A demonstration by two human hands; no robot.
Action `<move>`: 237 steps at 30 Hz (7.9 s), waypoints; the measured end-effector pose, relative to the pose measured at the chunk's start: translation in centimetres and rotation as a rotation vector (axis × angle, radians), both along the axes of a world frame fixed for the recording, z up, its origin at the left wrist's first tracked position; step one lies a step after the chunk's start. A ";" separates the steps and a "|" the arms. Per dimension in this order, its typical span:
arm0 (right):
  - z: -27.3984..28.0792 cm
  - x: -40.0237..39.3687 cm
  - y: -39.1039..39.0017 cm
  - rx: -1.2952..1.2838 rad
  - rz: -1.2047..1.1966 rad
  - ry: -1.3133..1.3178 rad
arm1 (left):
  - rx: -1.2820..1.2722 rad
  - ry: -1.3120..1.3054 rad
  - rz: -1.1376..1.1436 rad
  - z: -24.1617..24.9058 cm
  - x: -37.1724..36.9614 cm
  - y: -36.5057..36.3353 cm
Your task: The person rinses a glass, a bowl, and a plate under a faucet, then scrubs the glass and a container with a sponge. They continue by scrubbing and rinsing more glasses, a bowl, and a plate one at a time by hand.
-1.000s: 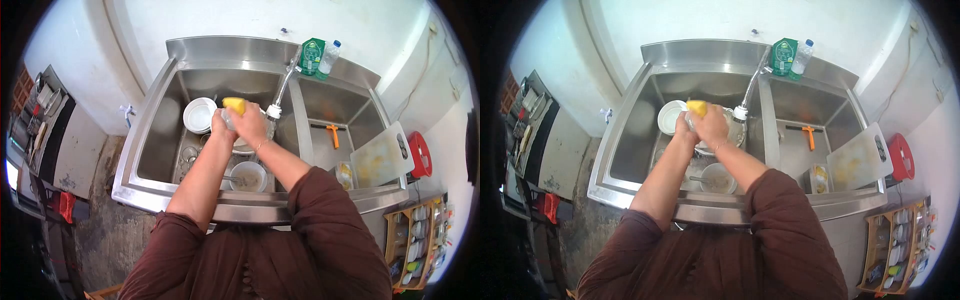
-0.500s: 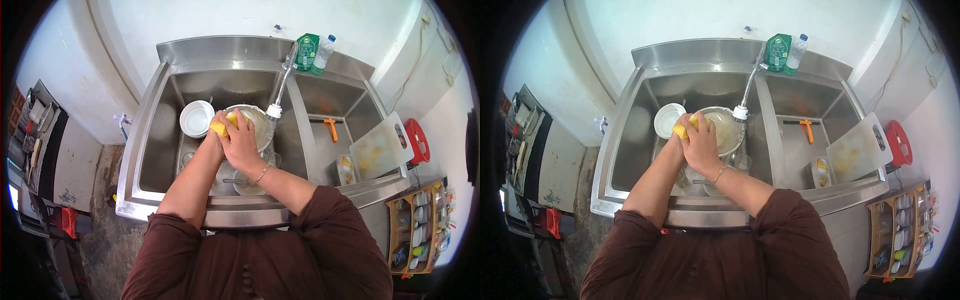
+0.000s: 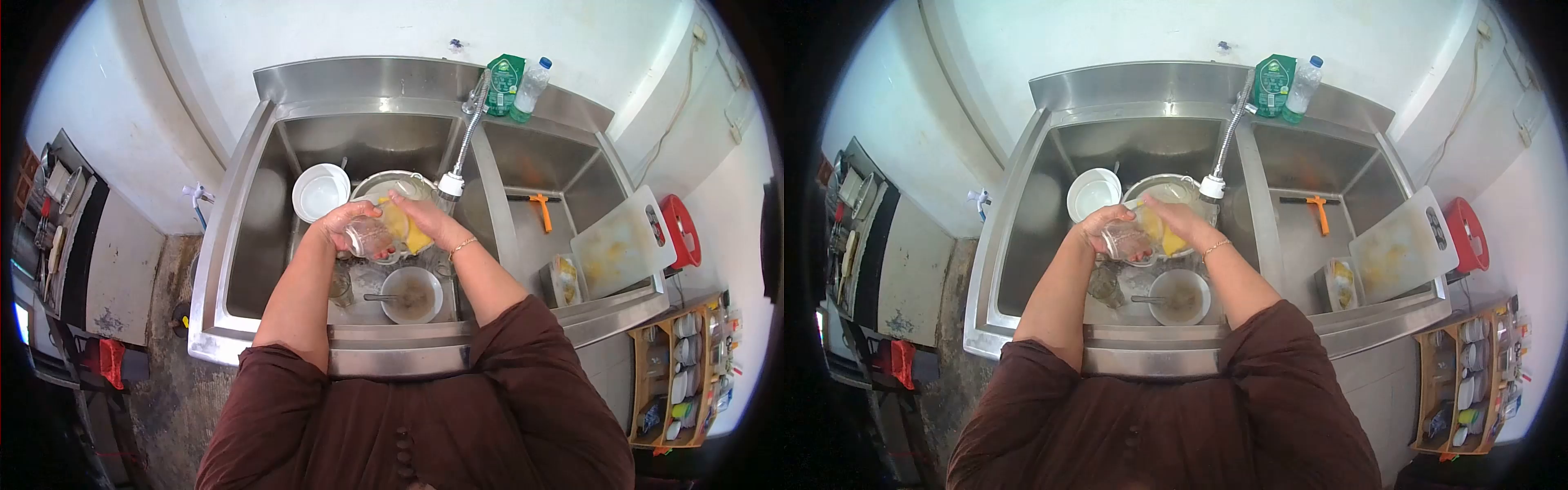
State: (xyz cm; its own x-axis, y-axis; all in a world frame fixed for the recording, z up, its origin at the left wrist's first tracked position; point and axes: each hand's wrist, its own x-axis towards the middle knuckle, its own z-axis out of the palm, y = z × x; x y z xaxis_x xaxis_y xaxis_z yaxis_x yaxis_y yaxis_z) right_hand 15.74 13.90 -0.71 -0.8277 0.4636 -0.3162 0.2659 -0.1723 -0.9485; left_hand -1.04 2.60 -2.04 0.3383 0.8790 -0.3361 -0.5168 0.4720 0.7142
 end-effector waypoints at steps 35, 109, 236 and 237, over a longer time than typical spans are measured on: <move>-4.5 -2.6 -6.3 1.631 -0.036 0.031 | -0.193 0.157 0.698 -3.0 1.7 3.0; 1.5 0.0 -0.5 0.160 0.532 0.153 | -0.085 0.025 0.060 -3.4 -0.6 1.1; 3.7 17.9 16.0 0.778 0.414 -0.467 | -0.070 1.676 -0.791 -11.6 11.1 4.3; 5.6 18.2 15.2 0.705 0.381 -0.391 | -0.056 1.677 -0.779 -11.3 10.2 3.8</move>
